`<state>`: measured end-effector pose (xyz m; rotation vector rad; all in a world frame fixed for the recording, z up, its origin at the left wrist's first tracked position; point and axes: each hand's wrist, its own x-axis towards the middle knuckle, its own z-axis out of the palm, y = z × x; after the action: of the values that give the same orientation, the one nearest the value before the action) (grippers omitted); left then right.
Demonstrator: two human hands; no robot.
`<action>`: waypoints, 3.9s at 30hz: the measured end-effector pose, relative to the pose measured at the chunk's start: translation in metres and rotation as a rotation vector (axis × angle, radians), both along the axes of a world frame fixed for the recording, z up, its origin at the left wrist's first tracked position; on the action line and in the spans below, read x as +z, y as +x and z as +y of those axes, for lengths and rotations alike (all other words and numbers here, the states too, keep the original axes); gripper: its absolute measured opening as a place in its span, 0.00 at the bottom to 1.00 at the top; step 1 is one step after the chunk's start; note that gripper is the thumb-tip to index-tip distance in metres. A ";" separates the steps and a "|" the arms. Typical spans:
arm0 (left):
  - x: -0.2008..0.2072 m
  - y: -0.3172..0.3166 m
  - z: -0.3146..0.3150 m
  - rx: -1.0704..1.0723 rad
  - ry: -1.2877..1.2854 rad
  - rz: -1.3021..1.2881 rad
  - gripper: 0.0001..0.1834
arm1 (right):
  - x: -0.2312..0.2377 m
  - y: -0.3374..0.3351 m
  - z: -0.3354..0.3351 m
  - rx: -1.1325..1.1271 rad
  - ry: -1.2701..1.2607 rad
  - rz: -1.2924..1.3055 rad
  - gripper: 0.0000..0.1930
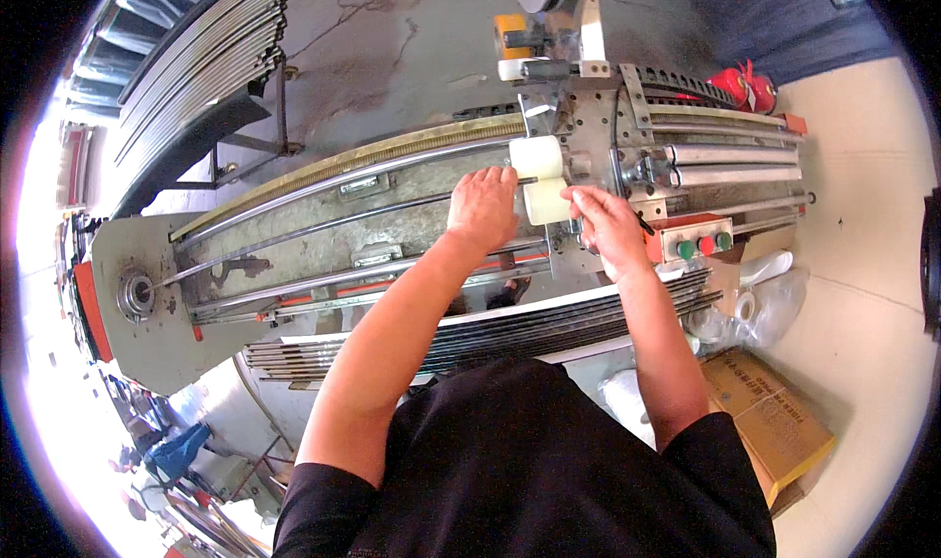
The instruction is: The person handles and aligns metal rods on an industrial machine, applying tape to the ends and placing them into guide rails. They move a bundle of rods from the side to the workspace.
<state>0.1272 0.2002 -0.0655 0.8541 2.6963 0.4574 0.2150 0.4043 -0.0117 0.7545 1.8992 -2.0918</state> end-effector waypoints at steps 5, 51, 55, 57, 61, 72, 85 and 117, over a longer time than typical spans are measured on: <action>0.001 -0.002 0.001 0.003 0.014 0.015 0.31 | -0.011 0.039 -0.008 -0.053 -0.154 -0.073 0.14; 0.017 -0.053 0.008 0.127 0.248 -0.630 0.51 | -0.149 0.109 0.083 -0.017 0.821 0.299 0.17; 0.008 -0.058 0.008 0.151 0.270 -0.678 0.50 | -0.129 0.109 0.075 -0.222 0.750 0.338 0.15; 0.003 -0.061 0.006 0.148 0.309 -0.700 0.50 | -0.117 0.112 0.069 -0.371 0.405 0.308 0.14; 0.003 -0.066 0.006 0.138 0.308 -0.758 0.49 | -0.086 0.115 0.052 -0.555 0.110 0.283 0.12; 0.019 -0.082 0.001 -0.036 0.146 -0.648 0.55 | -0.054 0.110 0.035 -0.532 0.020 0.309 0.11; 0.012 -0.074 0.007 0.201 0.337 -0.937 0.44 | -0.006 0.094 0.017 -0.414 -0.200 0.347 0.17; 0.065 -0.055 -0.001 0.225 0.437 -0.928 0.14 | 0.002 0.005 -0.045 -0.160 -0.195 0.317 0.13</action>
<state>0.0723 0.1991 -0.0002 0.2816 1.8375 1.1767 0.2203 0.3590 -0.0093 0.5755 1.7910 -2.5839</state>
